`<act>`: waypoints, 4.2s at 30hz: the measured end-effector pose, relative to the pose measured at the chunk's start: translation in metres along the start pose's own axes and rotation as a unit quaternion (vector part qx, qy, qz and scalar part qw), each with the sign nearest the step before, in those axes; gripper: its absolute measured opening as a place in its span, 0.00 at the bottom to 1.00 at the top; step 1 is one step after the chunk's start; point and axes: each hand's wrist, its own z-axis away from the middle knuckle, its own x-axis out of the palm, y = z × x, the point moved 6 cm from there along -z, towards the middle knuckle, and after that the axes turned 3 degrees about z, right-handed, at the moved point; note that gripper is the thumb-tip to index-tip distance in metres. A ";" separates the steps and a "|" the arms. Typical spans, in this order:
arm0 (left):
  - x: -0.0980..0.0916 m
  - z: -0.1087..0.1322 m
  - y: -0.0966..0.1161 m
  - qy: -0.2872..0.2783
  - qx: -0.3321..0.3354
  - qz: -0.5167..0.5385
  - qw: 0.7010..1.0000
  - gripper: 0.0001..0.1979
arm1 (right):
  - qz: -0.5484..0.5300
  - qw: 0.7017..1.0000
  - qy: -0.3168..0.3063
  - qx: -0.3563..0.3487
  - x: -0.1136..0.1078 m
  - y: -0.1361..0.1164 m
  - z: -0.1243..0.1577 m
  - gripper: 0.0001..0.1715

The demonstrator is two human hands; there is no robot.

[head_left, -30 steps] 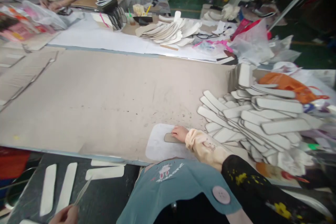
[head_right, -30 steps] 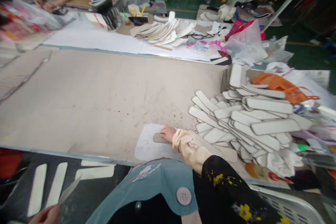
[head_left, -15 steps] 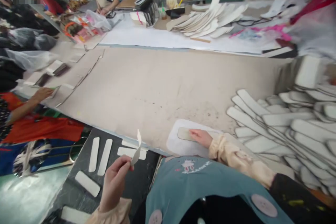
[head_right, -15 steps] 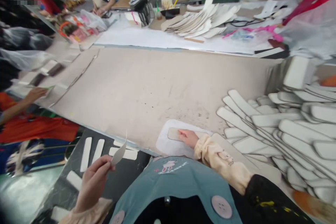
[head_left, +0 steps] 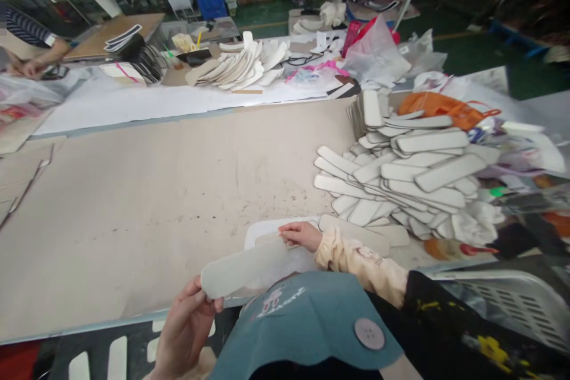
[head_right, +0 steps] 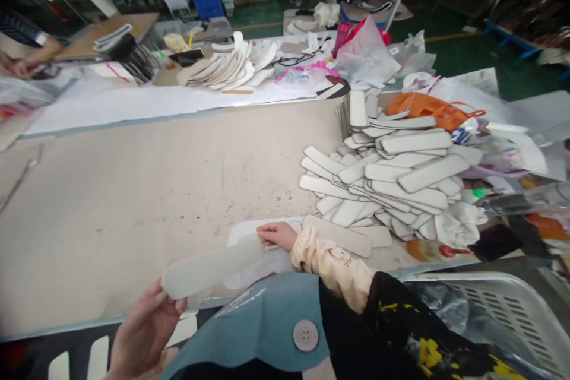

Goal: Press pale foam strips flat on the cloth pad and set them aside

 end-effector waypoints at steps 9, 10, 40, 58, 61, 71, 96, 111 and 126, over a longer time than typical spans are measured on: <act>0.016 -0.040 -0.032 -0.001 -0.028 -0.053 0.998 0.09 | 0.130 0.991 0.020 -0.013 -0.053 0.021 0.015 0.25; 0.016 -0.045 -0.036 0.005 -0.028 -0.061 0.998 0.09 | 0.138 0.990 0.034 -0.007 -0.061 0.024 0.016 0.24; 0.015 -0.069 -0.080 0.038 -0.086 0.026 0.995 0.12 | 0.173 0.976 0.113 0.075 -0.083 0.041 0.018 0.14; -0.022 -0.141 -0.155 0.107 -0.043 -0.448 0.886 0.23 | 0.400 0.876 0.219 0.157 -0.119 0.060 0.032 0.14; -0.020 -0.142 -0.153 0.107 -0.057 -0.497 0.859 0.21 | 0.369 0.884 0.229 0.172 -0.118 0.067 0.030 0.14; -0.027 -0.150 -0.162 0.086 -0.082 -0.524 0.843 0.18 | 0.354 0.886 0.230 0.190 -0.120 0.070 0.028 0.12; -0.015 -0.151 -0.153 0.067 -0.083 -0.603 0.791 0.19 | 0.287 0.894 0.275 0.208 -0.128 0.088 0.019 0.10; -0.017 -0.153 -0.154 0.064 -0.085 -0.601 0.792 0.19 | 0.313 0.887 0.263 0.212 -0.127 0.086 0.020 0.12; -0.016 -0.154 -0.152 0.065 -0.088 -0.610 0.785 0.18 | 0.373 0.866 0.256 0.211 -0.125 0.073 0.021 0.15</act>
